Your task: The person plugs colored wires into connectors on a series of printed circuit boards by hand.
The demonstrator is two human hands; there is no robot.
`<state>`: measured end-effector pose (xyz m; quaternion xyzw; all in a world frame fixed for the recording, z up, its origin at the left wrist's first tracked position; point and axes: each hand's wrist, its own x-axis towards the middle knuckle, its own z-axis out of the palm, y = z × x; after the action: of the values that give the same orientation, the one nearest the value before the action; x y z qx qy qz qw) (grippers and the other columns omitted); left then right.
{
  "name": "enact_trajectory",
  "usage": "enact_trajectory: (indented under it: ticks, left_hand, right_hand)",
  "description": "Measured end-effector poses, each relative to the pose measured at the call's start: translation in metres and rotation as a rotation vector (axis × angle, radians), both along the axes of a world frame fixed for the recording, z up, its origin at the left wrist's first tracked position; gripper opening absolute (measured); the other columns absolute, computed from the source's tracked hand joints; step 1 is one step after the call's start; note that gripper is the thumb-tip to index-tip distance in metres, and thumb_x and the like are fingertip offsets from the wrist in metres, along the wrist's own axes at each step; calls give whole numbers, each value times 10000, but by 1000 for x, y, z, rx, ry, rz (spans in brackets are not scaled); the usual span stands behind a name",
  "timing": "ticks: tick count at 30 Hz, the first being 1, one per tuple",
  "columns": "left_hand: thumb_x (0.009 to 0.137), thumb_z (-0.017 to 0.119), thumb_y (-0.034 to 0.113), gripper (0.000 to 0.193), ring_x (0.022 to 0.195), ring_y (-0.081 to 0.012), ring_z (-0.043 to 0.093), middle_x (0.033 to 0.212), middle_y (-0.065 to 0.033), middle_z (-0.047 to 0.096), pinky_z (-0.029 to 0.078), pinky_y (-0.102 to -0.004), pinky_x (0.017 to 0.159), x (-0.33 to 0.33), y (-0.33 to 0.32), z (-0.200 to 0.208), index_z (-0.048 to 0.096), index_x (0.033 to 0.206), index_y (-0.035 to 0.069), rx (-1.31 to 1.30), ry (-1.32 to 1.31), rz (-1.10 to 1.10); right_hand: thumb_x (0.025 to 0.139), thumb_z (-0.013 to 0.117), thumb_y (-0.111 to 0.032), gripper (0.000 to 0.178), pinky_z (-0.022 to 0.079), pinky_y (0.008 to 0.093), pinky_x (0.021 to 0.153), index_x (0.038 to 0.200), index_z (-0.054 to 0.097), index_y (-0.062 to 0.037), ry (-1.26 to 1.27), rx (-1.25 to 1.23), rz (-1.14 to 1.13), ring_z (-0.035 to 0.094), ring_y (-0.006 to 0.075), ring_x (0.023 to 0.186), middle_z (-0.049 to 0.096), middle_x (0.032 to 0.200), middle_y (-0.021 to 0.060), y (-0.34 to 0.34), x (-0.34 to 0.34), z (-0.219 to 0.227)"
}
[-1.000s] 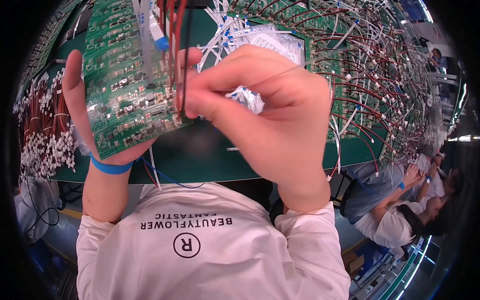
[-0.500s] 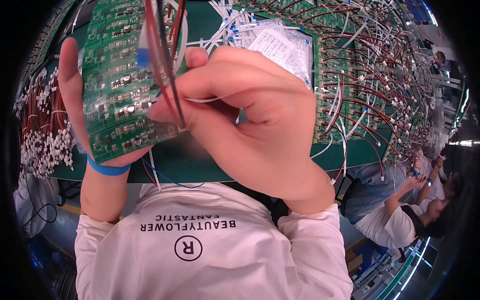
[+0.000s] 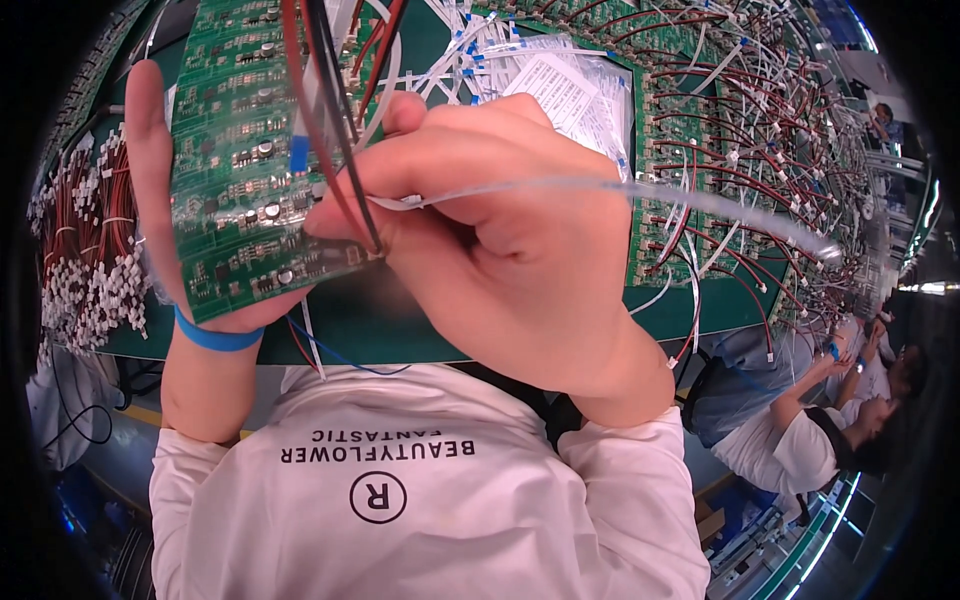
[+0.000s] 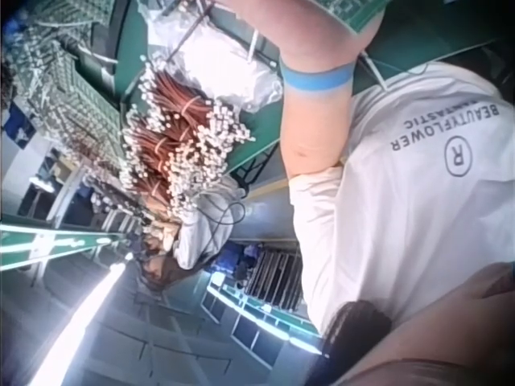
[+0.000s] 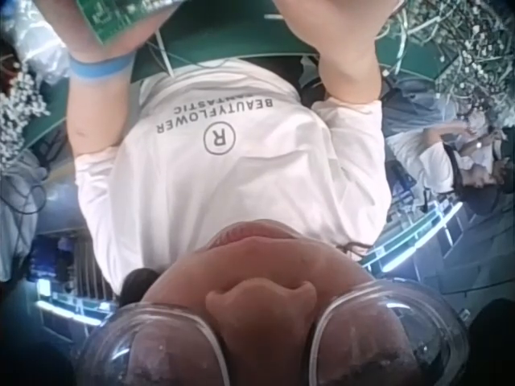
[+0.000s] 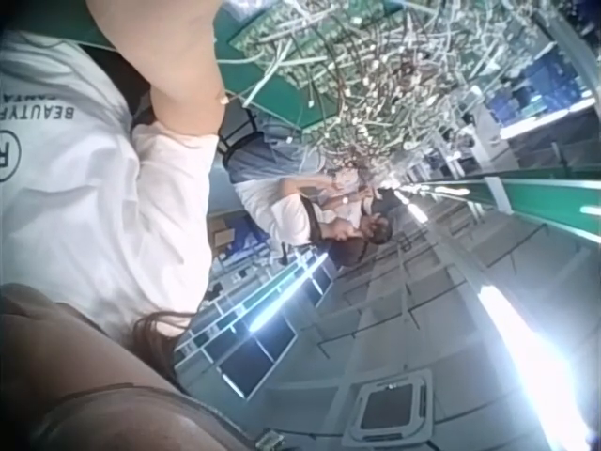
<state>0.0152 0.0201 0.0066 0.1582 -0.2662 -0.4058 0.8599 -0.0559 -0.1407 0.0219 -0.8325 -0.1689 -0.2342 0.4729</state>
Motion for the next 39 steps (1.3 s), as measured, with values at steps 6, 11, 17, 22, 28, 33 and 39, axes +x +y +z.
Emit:
enact_trajectory:
  ticks: [6, 11, 17, 22, 28, 33, 39]
  left_hand:
    - [922, 286, 522, 610, 1105, -351, 523, 1291, -168, 471, 401, -495, 958, 2, 12, -17, 422, 1302, 65, 93, 256, 152]
    - [903, 312, 544, 634, 1116, -351, 512, 1276, -180, 478, 413, -487, 942, -2, 10, -11, 418, 1304, 65, 62, 368, 41]
    - [874, 350, 577, 672, 1133, -351, 494, 1254, -197, 488, 430, -476, 919, -7, 5, -2, 412, 1306, 66, 3, 533, -128]
    - [875, 361, 566, 646, 1111, -337, 509, 1229, -187, 511, 439, -460, 904, -8, 6, 1, 437, 1282, 69, -14, 590, -166]
    - [909, 349, 501, 550, 1042, -301, 556, 1183, -148, 555, 442, -432, 890, -7, 7, -4, 496, 1225, 76, 8, 560, -132]
    - [931, 328, 461, 500, 1021, -284, 565, 1156, -127, 571, 443, -422, 886, -5, 1, -6, 510, 1205, 84, 30, 406, 23]
    - [929, 327, 466, 505, 1029, -291, 567, 1159, -134, 570, 443, -431, 897, -13, 9, 4, 513, 1208, 88, -1, 527, 4]
  right_hand:
    - [591, 722, 96, 161, 342, 210, 513, 724, 665, 26, 21, -10, -29, 470, 108, 565, 588, 621, 38, 1, -2, -2]
    - [569, 720, 112, 190, 335, 222, 524, 737, 668, 40, -21, -127, 3, 461, 119, 588, 582, 626, 37, 2, -2, 2]
    - [554, 677, 81, 210, 347, 257, 573, 740, 691, -15, -50, -252, -20, 484, 156, 596, 587, 632, 25, 6, 0, 2]
    - [566, 675, 55, 182, 337, 276, 581, 719, 680, -44, -76, -295, -7, 478, 179, 568, 604, 650, 19, 7, 3, -2]
    - [575, 725, 29, 158, 384, 283, 613, 701, 647, -28, -31, -306, 8, 512, 180, 621, 589, 651, 23, 7, 4, -1]
    - [573, 734, 24, 169, 423, 291, 670, 709, 638, 3, 125, -243, 34, 530, 174, 677, 589, 686, 57, 3, 2, 10]
    - [554, 733, 44, 206, 460, 311, 738, 743, 654, 35, 151, -79, 186, 595, 255, 829, 609, 783, 135, -9, 6, 9]
